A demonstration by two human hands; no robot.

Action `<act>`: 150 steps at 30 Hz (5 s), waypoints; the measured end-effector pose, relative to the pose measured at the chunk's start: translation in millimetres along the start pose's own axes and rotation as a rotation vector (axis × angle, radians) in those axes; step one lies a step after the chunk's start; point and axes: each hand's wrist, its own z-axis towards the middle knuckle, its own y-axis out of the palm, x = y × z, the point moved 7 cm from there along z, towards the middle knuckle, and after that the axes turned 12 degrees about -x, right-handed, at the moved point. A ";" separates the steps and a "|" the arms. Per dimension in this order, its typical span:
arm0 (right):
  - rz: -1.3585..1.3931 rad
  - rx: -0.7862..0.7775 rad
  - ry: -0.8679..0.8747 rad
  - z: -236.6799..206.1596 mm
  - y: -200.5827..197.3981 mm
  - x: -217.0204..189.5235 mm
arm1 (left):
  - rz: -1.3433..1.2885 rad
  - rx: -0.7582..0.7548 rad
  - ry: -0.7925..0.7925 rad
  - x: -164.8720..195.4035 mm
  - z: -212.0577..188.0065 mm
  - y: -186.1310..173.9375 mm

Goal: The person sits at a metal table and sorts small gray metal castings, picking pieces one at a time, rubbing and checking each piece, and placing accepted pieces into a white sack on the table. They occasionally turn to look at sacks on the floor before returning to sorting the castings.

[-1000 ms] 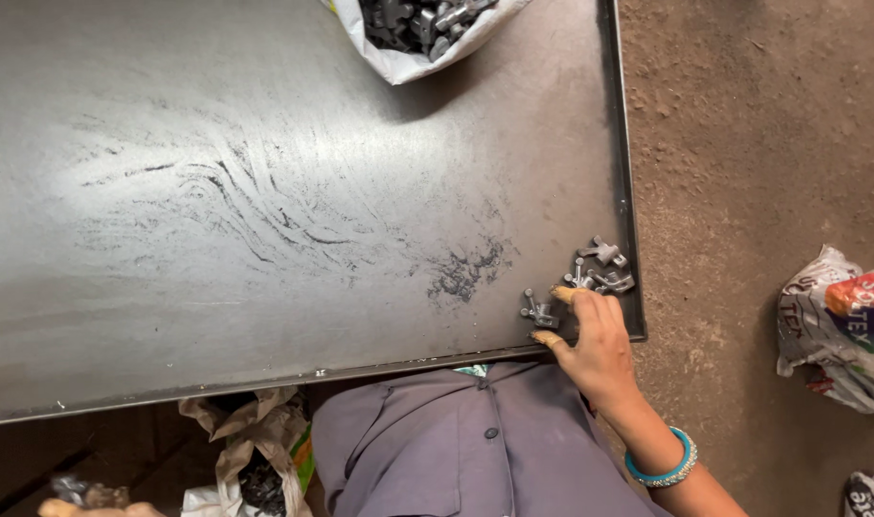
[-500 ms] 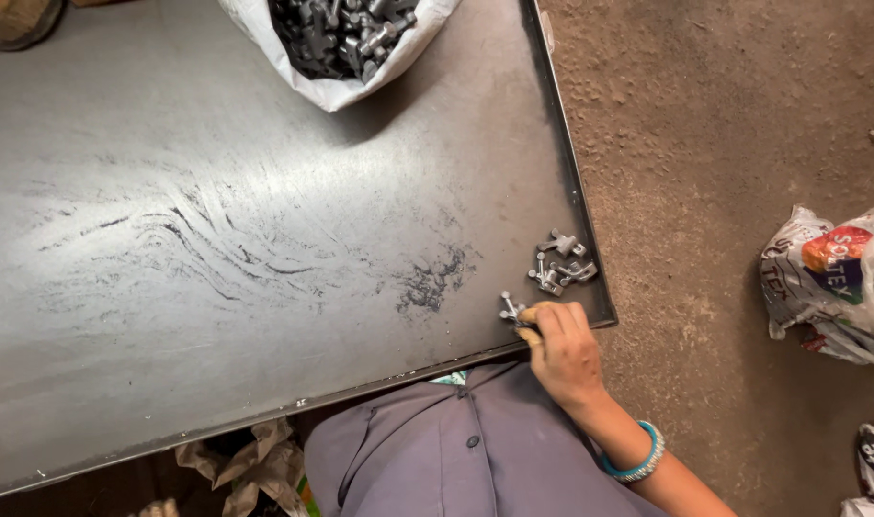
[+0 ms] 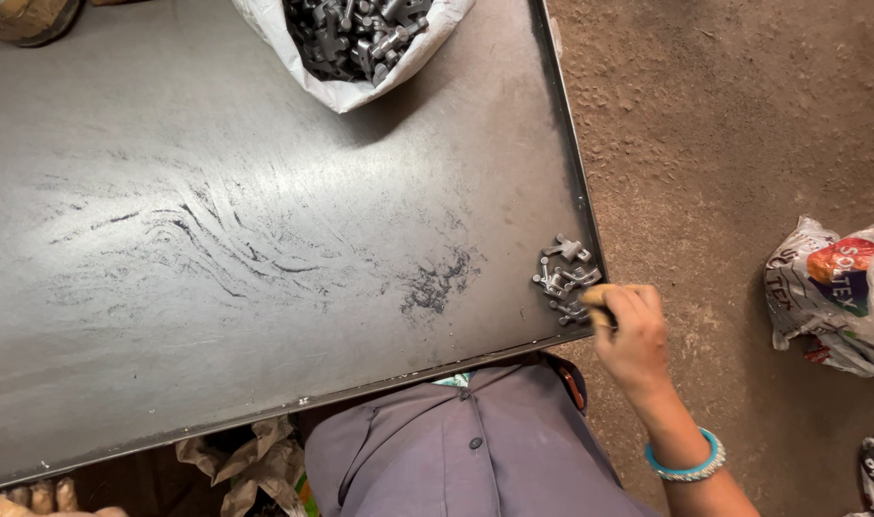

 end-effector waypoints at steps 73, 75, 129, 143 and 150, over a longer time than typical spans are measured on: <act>-0.445 -0.366 -0.441 82.7 136.1 -124.7 | -0.860 0.559 -1.371 -134.6 -112.7 22.1; -0.394 -0.410 -0.417 84.3 138.1 -122.3 | -0.933 0.636 -1.346 -137.9 -110.6 22.2; 0.993 -1.192 -0.480 3.5 170.7 -274.3 | -0.413 -0.822 1.181 321.1 -223.1 51.3; 1.048 -1.079 -0.509 3.6 170.1 -275.3 | -0.726 -0.921 1.183 303.7 -236.1 64.7; 0.765 -0.282 -0.486 118.7 74.8 -221.4 | -0.745 -0.802 1.204 295.5 -235.6 55.0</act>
